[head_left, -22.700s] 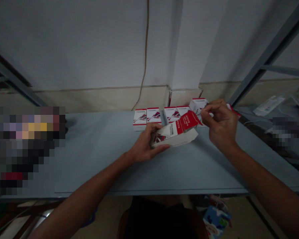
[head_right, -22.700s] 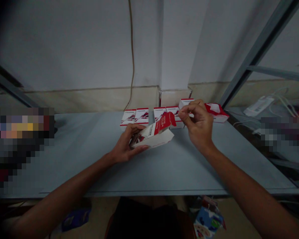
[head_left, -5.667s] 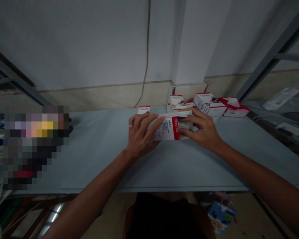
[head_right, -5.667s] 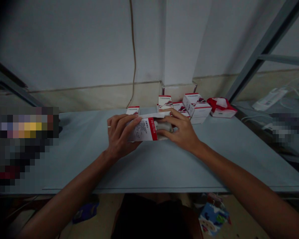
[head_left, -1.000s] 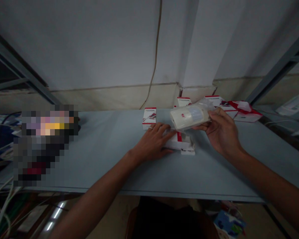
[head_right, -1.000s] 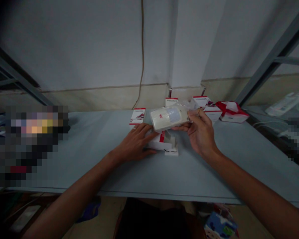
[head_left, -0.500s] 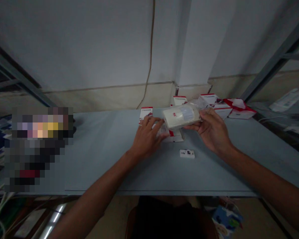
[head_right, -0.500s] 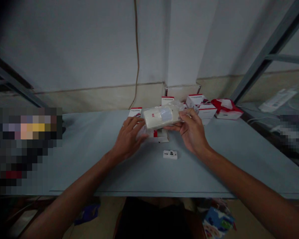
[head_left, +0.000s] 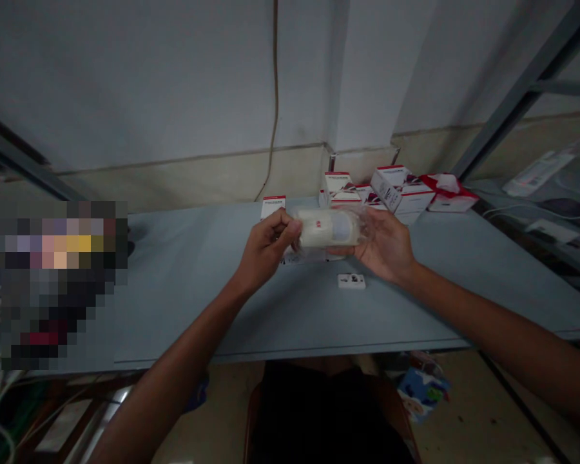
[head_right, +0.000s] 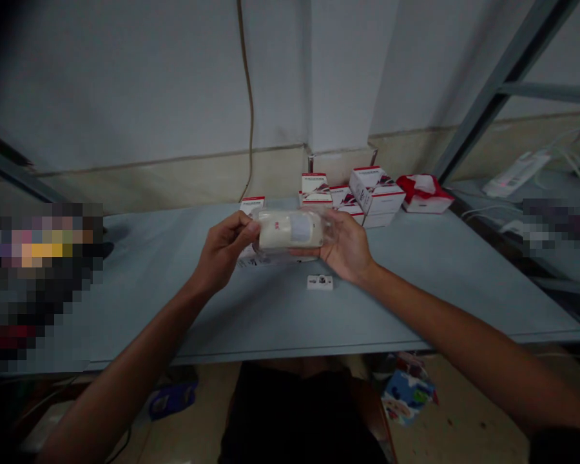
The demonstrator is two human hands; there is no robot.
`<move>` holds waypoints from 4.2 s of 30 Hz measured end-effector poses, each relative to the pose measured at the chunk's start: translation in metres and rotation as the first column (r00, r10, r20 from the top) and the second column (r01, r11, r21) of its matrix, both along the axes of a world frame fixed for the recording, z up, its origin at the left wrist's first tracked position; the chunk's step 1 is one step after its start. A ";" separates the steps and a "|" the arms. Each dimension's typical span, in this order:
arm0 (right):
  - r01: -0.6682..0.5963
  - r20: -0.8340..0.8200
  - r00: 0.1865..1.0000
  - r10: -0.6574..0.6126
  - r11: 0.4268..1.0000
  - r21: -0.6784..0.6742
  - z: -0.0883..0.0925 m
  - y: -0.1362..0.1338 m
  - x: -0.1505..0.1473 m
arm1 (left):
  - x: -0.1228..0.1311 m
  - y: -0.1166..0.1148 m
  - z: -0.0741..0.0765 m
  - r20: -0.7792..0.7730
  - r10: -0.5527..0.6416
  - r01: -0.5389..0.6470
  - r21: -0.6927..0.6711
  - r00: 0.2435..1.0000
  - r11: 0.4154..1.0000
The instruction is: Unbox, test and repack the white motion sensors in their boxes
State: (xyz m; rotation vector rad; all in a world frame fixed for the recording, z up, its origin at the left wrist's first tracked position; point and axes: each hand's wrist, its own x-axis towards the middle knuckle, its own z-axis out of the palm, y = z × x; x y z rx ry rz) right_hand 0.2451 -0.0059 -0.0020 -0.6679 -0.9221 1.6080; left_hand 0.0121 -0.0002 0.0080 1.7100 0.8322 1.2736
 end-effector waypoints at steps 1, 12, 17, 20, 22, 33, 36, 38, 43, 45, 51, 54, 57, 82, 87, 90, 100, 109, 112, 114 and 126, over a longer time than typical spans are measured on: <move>-0.002 0.015 1.000 0.002 1.000 -0.016 0.001 0.001 0.001 | 0.001 -0.001 0.003 0.034 -0.008 0.009 -0.006 0.999 1.000; -0.206 0.098 0.973 0.207 0.978 -0.020 0.008 0.001 0.008 | 0.006 -0.001 0.061 0.249 0.016 -0.036 0.076 0.968 0.996; 0.026 0.263 0.963 -0.052 0.995 0.101 0.013 0.008 0.022 | -0.027 -0.009 0.076 0.349 0.149 -0.213 0.155 0.925 0.965; 0.245 0.243 0.920 -0.308 0.934 0.259 0.020 0.013 0.035 | -0.050 -0.027 0.058 0.198 0.256 -0.275 0.077 0.946 0.958; 0.362 0.174 0.886 -0.430 0.875 0.321 0.026 0.015 0.041 | -0.058 -0.042 0.031 -0.024 0.299 -0.299 -0.021 0.954 0.954; 0.241 0.242 0.909 -0.339 0.901 0.360 0.028 -0.009 0.019 | -0.043 -0.051 -0.023 -0.352 0.741 -0.408 0.662 0.572 0.629; 0.177 0.271 0.922 -0.278 0.923 0.342 0.025 -0.013 0.012 | -0.020 -0.036 -0.003 -0.374 0.526 -0.209 0.627 0.764 0.750; 0.139 0.289 0.926 -0.242 0.933 0.333 0.023 -0.014 0.009 | -0.004 -0.023 0.004 -0.459 0.390 -0.016 0.631 0.798 0.776; 0.129 0.209 0.958 -0.195 0.948 0.292 0.019 -0.013 0.006 | 0.013 0.006 0.004 -0.424 0.394 0.099 0.773 0.815 0.627; 0.150 0.161 0.966 -0.203 0.945 0.291 0.016 -0.013 0.004 | 0.010 0.009 0.000 -0.331 0.433 0.037 0.827 0.838 0.561; 0.187 0.183 0.948 -0.260 0.921 0.341 0.005 -0.016 0.000 | 0.000 0.003 -0.011 -0.204 0.501 -0.076 0.873 0.841 0.482; 0.170 0.249 0.929 -0.273 0.914 0.367 0.002 -0.016 0.001 | -0.004 0.005 -0.012 -0.178 0.538 -0.122 0.871 0.824 0.475; 0.163 0.307 0.892 -0.331 0.870 0.466 0.002 -0.015 0.003 | -0.011 0.010 -0.011 -0.190 0.521 -0.110 0.864 0.832 0.491; 0.667 -0.155 0.424 -0.892 0.192 0.720 0.021 0.023 0.120 | -0.059 0.025 0.016 -0.018 0.622 -0.213 0.931 0.783 0.295; 0.664 -0.132 0.441 -0.888 0.224 0.714 0.013 0.021 0.115 | -0.046 0.023 0.013 0.034 0.507 -0.310 0.827 0.861 0.470; 0.651 -0.111 0.458 -0.882 0.247 0.717 0.008 0.020 0.108 | -0.037 0.020 0.012 0.176 0.302 -0.349 0.524 0.937 0.777; 0.706 -0.179 0.456 -0.872 0.232 0.669 0.004 0.031 0.109 | -0.041 0.008 0.030 0.374 -0.157 0.184 -0.035 0.914 0.982; 0.774 -0.108 0.408 -0.907 0.281 0.568 0.010 0.029 0.112 | -0.032 0.013 0.016 0.233 -0.108 0.128 -0.075 0.967 0.989; 0.753 -0.032 0.398 -0.917 0.307 0.583 0.011 0.026 0.108 | -0.030 0.016 0.017 0.240 -0.116 0.168 -0.210 0.964 0.963; 0.732 0.019 0.404 -0.915 0.335 0.594 0.010 0.024 0.105 | -0.030 0.018 0.018 0.240 -0.107 0.167 -0.246 0.965 0.955; 0.471 0.277 0.521 -0.807 0.543 0.696 0.012 -0.005 0.050 | 0.005 -0.010 0.006 0.282 -0.223 0.294 -0.244 0.933 0.924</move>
